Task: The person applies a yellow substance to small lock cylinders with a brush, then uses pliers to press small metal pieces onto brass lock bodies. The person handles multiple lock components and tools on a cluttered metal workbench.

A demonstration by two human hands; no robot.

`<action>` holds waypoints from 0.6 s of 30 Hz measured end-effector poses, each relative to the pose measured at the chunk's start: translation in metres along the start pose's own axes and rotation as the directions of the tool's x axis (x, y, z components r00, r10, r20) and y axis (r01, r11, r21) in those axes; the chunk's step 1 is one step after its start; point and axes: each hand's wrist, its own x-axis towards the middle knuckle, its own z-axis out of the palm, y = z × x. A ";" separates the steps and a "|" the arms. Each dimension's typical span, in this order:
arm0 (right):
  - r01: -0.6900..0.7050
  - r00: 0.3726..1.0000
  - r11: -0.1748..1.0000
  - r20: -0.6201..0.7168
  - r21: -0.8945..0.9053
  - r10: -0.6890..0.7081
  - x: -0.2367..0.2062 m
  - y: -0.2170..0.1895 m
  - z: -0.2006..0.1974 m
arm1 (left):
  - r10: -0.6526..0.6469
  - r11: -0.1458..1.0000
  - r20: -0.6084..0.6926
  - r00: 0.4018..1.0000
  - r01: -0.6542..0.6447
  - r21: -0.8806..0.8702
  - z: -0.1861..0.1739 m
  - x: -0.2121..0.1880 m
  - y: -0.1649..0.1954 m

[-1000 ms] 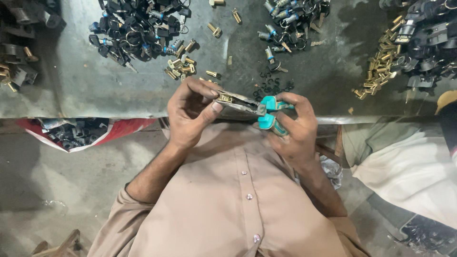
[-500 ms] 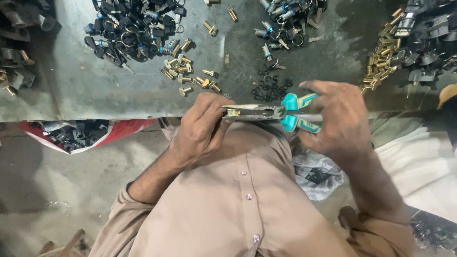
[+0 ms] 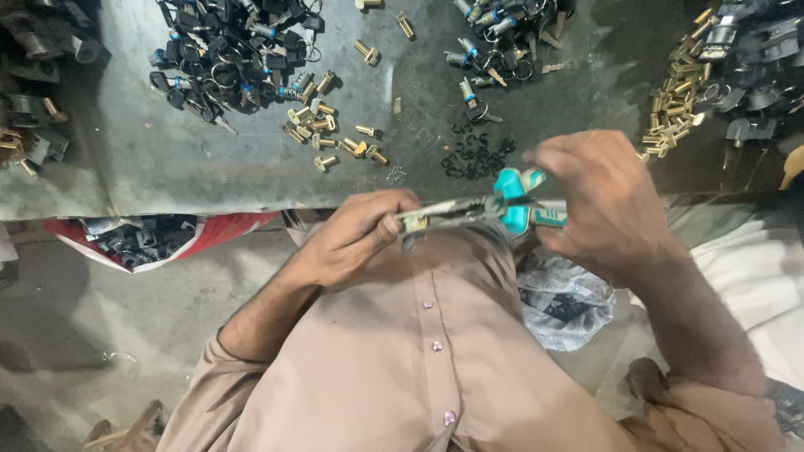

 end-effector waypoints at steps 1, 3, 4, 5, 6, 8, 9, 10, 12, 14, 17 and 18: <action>0.015 1.000 0.999 0.016 0.043 -0.015 -0.002 0.003 0.002 | -0.044 0.985 0.058 0.997 0.053 -0.163 0.000 -0.002 -0.003; 0.031 0.998 0.991 0.053 0.130 -0.038 -0.010 0.009 0.009 | -0.103 0.883 0.156 0.982 0.163 -0.441 0.002 -0.005 -0.011; 0.007 0.998 0.991 0.054 0.134 -0.014 -0.014 0.011 0.015 | -0.120 0.811 0.188 0.975 0.205 -0.548 0.004 -0.007 -0.015; -0.015 0.999 0.991 0.054 0.136 0.007 -0.016 0.012 0.023 | -0.130 0.727 0.219 0.967 0.243 -0.642 0.005 -0.008 -0.019; -0.034 0.998 0.990 0.055 0.140 0.026 -0.019 0.012 0.030 | -0.140 0.717 0.200 0.970 0.239 -0.655 0.006 -0.009 -0.021; -0.097 0.993 0.965 0.084 0.245 0.079 -0.022 0.008 0.043 | -0.161 0.698 0.161 0.974 0.228 -0.679 0.005 -0.010 -0.024; -0.128 0.990 0.947 0.098 0.296 0.104 -0.023 0.005 0.048 | -0.110 0.773 0.091 0.990 0.143 -0.619 0.003 -0.010 -0.024; -0.147 0.988 0.938 0.093 0.313 0.124 -0.024 0.002 0.051 | -0.053 0.834 0.029 0.998 0.060 -0.548 0.001 -0.010 -0.023; -0.180 0.983 0.921 0.081 0.345 0.162 -0.023 -0.005 0.053 | 0.037 0.940 -0.102 0.994 -0.070 -0.335 -0.004 -0.009 -0.018; -0.182 0.983 0.917 0.053 0.354 0.175 -0.021 -0.012 0.051 | 0.111 0.991 -0.239 0.965 -0.126 -0.049 -0.005 -0.008 -0.012; -0.163 0.986 0.942 0.023 0.293 0.163 -0.019 -0.020 0.044 | 0.220 0.900 -0.295 0.930 -0.077 0.429 -0.001 -0.006 -0.002; -0.150 0.988 0.954 0.017 0.261 0.151 -0.018 -0.023 0.041 | 0.232 0.882 -0.286 0.930 -0.077 0.465 0.001 -0.006 0.001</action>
